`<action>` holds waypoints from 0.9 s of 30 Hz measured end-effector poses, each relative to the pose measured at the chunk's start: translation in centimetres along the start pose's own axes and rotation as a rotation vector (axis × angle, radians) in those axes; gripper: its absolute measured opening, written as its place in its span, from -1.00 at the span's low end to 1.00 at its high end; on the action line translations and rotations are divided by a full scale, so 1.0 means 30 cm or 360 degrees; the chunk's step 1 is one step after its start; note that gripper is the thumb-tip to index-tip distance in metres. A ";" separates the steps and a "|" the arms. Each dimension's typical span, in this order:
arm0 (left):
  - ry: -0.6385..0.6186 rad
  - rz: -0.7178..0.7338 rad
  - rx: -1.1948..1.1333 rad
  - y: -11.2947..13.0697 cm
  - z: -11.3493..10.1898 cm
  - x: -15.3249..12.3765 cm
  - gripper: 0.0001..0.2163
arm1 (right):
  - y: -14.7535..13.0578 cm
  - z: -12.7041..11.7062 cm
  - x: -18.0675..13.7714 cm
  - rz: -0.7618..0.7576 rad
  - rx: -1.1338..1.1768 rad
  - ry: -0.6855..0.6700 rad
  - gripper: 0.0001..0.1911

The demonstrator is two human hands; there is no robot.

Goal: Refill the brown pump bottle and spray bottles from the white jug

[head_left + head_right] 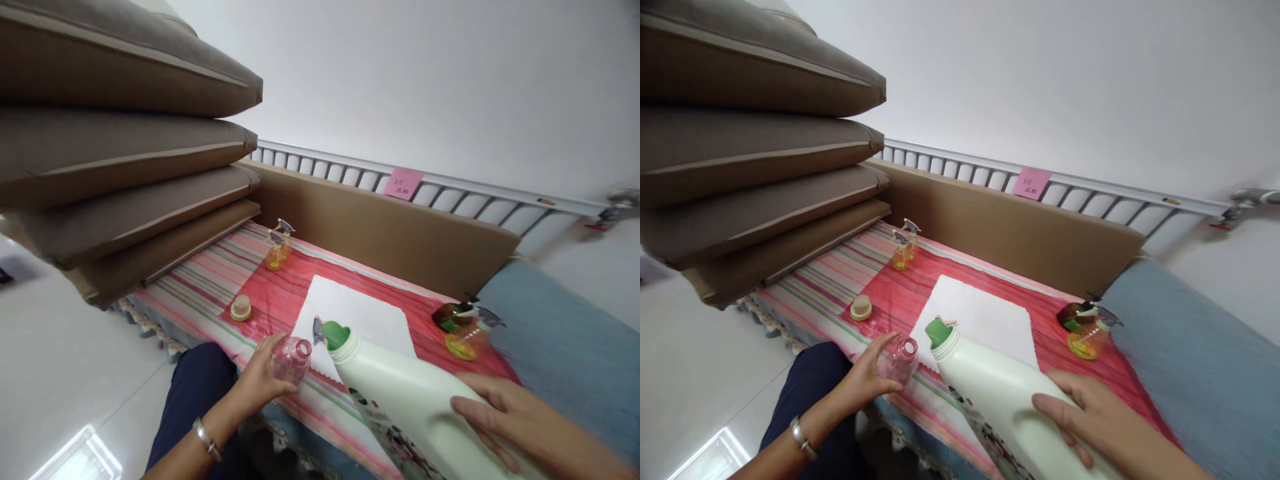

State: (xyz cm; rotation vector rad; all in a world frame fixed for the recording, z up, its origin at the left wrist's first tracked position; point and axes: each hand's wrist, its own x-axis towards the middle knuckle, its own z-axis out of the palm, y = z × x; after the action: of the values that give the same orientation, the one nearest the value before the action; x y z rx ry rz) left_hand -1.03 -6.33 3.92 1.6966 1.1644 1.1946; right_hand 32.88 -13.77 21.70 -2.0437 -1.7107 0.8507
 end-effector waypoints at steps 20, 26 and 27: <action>-0.0094 -0.0074 0.0066 0.025 -0.008 -0.003 -0.19 | -0.266 -0.028 0.011 -0.0247 -0.0539 -0.0415 -0.64; -0.0108 -0.0059 0.0100 0.017 0.006 -0.004 -0.18 | -0.264 -0.043 0.013 -0.0288 -0.0713 -0.0360 -0.67; -0.0116 -0.0060 0.0114 0.015 0.008 -0.003 -0.18 | -0.264 -0.045 0.012 -0.0310 -0.0725 -0.0364 -0.67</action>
State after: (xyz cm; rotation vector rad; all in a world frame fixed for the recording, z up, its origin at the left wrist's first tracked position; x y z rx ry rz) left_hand -0.72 -6.58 4.24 1.7484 1.2021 1.0709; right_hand 27.71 -11.55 27.45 -2.0577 -2.3675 0.7004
